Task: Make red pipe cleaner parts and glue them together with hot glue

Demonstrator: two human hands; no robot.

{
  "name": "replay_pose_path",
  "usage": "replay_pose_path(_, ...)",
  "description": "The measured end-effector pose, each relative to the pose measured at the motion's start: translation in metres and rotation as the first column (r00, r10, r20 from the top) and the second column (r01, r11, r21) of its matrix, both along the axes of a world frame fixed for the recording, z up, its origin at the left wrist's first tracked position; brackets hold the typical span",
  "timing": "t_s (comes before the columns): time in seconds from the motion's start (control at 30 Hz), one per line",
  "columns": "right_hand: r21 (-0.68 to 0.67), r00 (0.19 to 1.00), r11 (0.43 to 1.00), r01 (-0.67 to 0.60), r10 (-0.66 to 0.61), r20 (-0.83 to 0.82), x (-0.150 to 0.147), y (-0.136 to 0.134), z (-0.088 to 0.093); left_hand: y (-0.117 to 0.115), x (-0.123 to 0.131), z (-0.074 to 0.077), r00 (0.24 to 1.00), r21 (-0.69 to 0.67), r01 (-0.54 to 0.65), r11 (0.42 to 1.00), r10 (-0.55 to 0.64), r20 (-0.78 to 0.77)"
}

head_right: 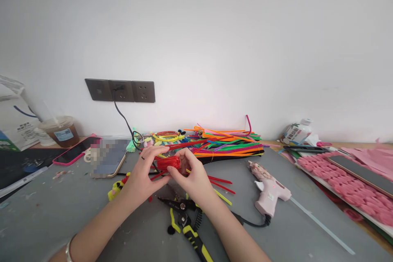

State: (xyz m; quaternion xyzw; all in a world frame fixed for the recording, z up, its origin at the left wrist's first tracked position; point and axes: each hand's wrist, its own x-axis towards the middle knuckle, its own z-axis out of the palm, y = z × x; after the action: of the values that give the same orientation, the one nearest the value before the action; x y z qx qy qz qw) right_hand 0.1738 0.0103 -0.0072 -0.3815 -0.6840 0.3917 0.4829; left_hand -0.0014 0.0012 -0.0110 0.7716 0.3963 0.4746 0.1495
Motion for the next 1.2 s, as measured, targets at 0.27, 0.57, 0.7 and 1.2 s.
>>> replay_pose_path(0.27, 0.125, 0.985, 0.99, 0.061, -0.08, 0.154, -0.004, -0.003, -0.005, -0.002, 0.001, 0.004, 0.999, 0.007, -0.038, 0.999, 0.038, -0.033)
replay_pose_path(0.57, 0.281, 0.958, 0.953, 0.115, -0.181, 0.222, 0.001, -0.008, 0.003, -0.003, 0.002, 0.009, 0.989, -0.13, -0.069, 0.989, 0.085, 0.121)
replay_pose_path(0.7, 0.368, 0.912, 0.898, 0.24, -0.338, 0.231, 0.02, -0.01, 0.016, -0.005, 0.004, 0.015, 0.946, -0.249, -0.035, 0.968, 0.112, 0.303)
replay_pose_path(1.2, 0.295, 0.552, 0.799, 0.524, -0.582, 0.597, 0.15, -0.093, -0.002, -0.009, 0.006, 0.019, 0.867, -0.367, 0.108, 0.924, 0.092, 0.489)
